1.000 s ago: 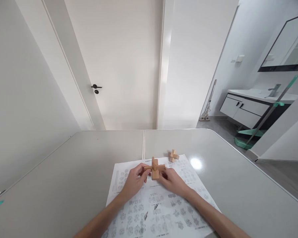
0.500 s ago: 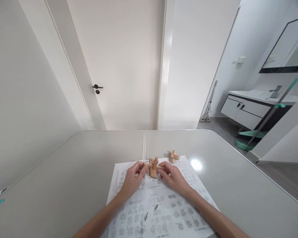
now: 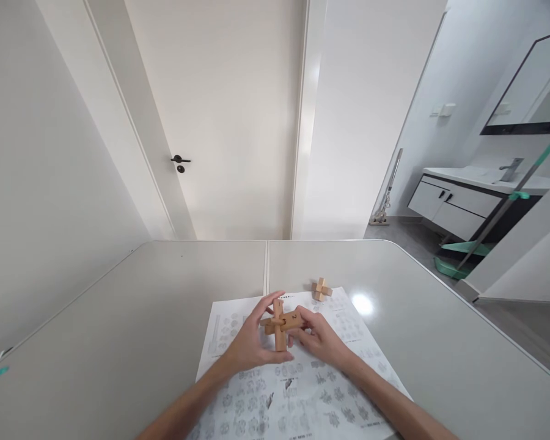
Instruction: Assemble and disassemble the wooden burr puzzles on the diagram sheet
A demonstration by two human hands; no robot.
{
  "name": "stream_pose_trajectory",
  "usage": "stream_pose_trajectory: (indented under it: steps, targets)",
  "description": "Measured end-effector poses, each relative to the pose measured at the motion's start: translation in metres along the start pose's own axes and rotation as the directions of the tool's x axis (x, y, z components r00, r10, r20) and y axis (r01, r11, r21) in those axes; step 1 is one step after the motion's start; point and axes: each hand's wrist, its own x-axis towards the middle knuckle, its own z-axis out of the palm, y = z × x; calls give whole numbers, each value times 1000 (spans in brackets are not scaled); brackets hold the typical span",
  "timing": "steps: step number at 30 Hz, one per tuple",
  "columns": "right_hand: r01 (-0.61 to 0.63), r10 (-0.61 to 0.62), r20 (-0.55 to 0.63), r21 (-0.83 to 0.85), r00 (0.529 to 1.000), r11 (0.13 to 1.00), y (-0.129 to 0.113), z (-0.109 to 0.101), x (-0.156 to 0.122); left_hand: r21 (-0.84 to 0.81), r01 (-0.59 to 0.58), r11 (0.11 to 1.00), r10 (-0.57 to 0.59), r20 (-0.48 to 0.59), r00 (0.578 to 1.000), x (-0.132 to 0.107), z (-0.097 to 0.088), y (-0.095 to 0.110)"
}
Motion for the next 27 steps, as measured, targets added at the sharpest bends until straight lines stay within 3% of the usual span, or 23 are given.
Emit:
stream_pose_trajectory:
  steps: [2, 6, 10, 22, 27]
  targets:
    - [16, -16, 0, -34, 1000, 999, -2, 0, 0, -6, -13, 1000, 13, 10, 1000, -1, 3, 6]
    - [58, -66, -85, -90, 994, 994, -7, -4, 2, 108, -54, 993, 63, -79, 995, -2, 6, 7]
    - [-26, 19, -176, -41, 984, 999, -7, -9, 3, 207, -38, 978, 63, -116, 991, -2, 6, -1]
    - [-154, 158, -7, 196, 987, 969, -9, -1, 4, 267, -6, 964, 36, -109, 993, -3, 2, -13]
    - [-187, 184, 38, 260, 982, 947, -8, 1, 4, 250, -24, 968, 36, -46, 998, -2, -3, -14]
